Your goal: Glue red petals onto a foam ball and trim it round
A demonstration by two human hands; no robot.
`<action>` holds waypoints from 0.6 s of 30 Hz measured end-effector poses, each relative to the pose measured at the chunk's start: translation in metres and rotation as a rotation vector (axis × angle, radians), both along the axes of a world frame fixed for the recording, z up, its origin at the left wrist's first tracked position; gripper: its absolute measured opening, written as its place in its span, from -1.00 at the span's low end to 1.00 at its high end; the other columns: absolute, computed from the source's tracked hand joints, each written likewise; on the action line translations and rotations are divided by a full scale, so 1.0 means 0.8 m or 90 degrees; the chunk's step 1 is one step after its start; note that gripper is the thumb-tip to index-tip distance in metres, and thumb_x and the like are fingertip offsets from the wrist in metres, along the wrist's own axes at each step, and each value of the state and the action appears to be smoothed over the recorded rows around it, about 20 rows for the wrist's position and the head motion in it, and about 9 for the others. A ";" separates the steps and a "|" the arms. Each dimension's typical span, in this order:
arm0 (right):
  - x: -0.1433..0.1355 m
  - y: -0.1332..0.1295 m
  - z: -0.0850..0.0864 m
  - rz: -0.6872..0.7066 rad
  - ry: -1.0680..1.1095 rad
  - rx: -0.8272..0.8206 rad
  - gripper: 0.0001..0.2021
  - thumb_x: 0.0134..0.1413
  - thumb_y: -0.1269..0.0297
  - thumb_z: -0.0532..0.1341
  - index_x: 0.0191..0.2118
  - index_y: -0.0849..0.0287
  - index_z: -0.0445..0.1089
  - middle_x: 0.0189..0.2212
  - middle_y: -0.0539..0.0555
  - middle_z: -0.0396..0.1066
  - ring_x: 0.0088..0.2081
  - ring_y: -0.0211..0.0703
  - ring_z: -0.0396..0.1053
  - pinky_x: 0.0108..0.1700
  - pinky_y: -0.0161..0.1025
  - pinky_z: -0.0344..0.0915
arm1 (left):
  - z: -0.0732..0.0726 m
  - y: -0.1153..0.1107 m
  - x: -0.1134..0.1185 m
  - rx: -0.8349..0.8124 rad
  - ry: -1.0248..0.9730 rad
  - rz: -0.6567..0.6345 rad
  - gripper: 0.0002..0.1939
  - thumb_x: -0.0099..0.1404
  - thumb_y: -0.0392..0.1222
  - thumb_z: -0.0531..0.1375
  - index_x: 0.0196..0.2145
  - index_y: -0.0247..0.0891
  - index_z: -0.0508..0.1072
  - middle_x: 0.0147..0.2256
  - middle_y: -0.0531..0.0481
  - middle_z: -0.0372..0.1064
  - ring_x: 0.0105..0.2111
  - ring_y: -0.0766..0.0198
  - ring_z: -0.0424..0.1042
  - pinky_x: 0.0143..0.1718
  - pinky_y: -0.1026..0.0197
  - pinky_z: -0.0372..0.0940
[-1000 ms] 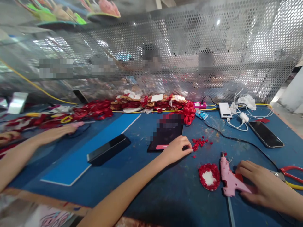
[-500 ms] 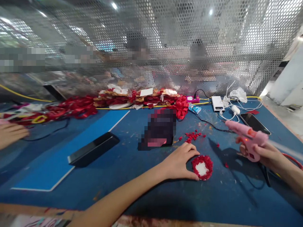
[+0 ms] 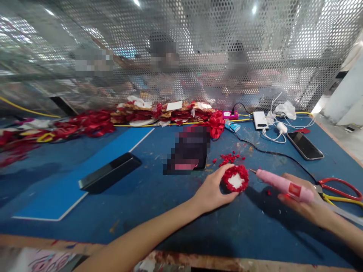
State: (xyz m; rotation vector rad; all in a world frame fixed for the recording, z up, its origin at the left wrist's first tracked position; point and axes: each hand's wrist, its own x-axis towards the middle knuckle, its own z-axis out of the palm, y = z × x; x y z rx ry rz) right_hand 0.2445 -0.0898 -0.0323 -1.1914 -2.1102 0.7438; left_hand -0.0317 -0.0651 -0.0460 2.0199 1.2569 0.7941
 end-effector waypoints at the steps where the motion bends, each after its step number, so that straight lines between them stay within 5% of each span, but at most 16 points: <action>1: -0.002 -0.002 -0.003 0.023 -0.016 0.048 -0.76 0.16 0.05 0.07 -0.36 0.09 0.30 -0.51 0.02 0.31 -0.53 -0.23 0.23 -0.50 -0.28 0.21 | 0.000 -0.002 0.001 -0.003 -0.028 0.014 -0.34 0.01 -0.17 0.29 0.08 -0.20 0.21 0.01 -0.12 0.37 -0.06 0.10 0.42 -0.03 0.06 0.36; 6: -0.008 -0.007 -0.016 0.134 -0.030 0.149 -0.85 0.24 0.23 0.00 -0.25 0.12 0.25 -0.37 0.12 0.35 -0.39 -0.18 0.31 -0.38 -0.26 0.27 | -0.004 -0.007 0.006 -0.055 -0.140 0.035 -0.30 0.01 -0.21 0.28 0.12 -0.19 0.20 -0.05 -0.11 0.42 -0.22 0.17 0.51 -0.18 0.13 0.44; 18: -0.006 -0.006 -0.020 0.161 -0.088 0.171 -0.78 0.28 0.26 -0.08 -0.22 0.16 0.27 -0.30 0.18 0.39 -0.33 -0.15 0.38 -0.33 -0.26 0.30 | 0.003 -0.014 0.009 -0.096 -0.220 0.048 -0.26 -0.04 -0.21 0.31 0.12 -0.25 0.23 -0.08 -0.15 0.46 -0.23 0.13 0.53 -0.17 0.12 0.45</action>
